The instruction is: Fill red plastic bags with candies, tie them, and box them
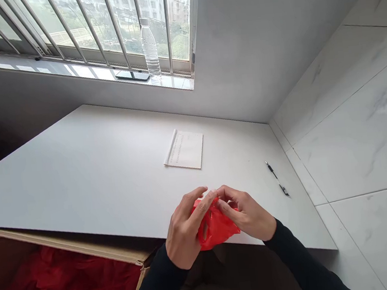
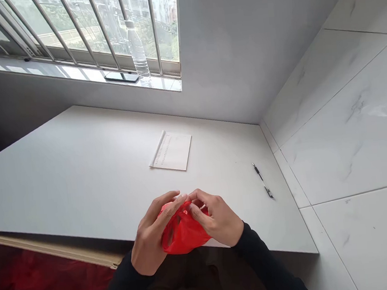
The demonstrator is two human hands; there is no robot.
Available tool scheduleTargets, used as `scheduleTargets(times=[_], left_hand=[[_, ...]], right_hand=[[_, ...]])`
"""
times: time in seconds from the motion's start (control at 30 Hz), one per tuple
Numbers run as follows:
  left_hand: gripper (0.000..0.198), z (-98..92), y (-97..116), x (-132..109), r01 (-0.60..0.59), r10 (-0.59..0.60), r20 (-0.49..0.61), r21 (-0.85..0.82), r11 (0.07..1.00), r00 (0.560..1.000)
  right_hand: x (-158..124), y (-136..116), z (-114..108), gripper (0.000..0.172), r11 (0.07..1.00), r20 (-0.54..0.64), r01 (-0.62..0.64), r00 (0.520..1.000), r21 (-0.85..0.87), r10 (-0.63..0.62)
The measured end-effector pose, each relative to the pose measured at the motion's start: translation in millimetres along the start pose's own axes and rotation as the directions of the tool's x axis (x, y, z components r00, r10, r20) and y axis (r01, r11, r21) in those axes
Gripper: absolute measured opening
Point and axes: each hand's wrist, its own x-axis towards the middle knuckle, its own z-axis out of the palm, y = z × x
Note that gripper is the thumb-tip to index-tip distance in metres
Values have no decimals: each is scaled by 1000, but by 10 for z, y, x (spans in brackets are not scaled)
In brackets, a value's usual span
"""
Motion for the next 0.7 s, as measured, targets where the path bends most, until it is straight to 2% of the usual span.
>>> scheduleTargets(times=[0.1,0.17,0.23,0.33,0.37,0.43,0.5,0.53,0.57,0.63,0.7], left_hand=[[60,-16,7,-47,-4,0,108,38,999,994],[62,-44,-22,-157,2,-13,142,76,997,990],[62,-112,-113,-342,6,-31,165,150,989,986],[60,-262,-342,-666,0,-67,208,309,951,976],[57,-299,-417,-750,30,-105,204,340,940,973],[47,-319,-511,-839,159,-212,153,298,941,965],[38,-269,-492,-824,326,-339,95,126,937,936],[35,-231,-443,-793,389,-391,80,35,920,917],[34,-195,-379,-760,428,-426,74,-19,903,902],[32,-168,-245,-726,449,-447,79,-19,893,891],[36,-254,-151,-776,462,-462,61,12,887,885]], right_hand=[[-39,-14,1,18,989,-187,49,980,-140,-75],[-110,38,-44,15,973,-263,35,960,-229,-97],[-219,162,-141,17,967,-319,-33,946,-251,-51],[-415,415,-305,24,956,-422,-197,902,-219,89],[-470,485,-332,26,948,-440,-246,887,-201,136],[-532,565,-300,27,948,-442,-274,879,-161,180],[-522,570,-146,26,961,-429,-222,893,-165,133],[-496,559,-36,31,962,-403,-187,910,-201,93],[-465,550,82,43,953,-354,-152,934,-261,52],[-407,572,303,63,909,-225,-71,974,-410,-26],[-369,665,444,59,866,-161,-5,983,-499,-88]])
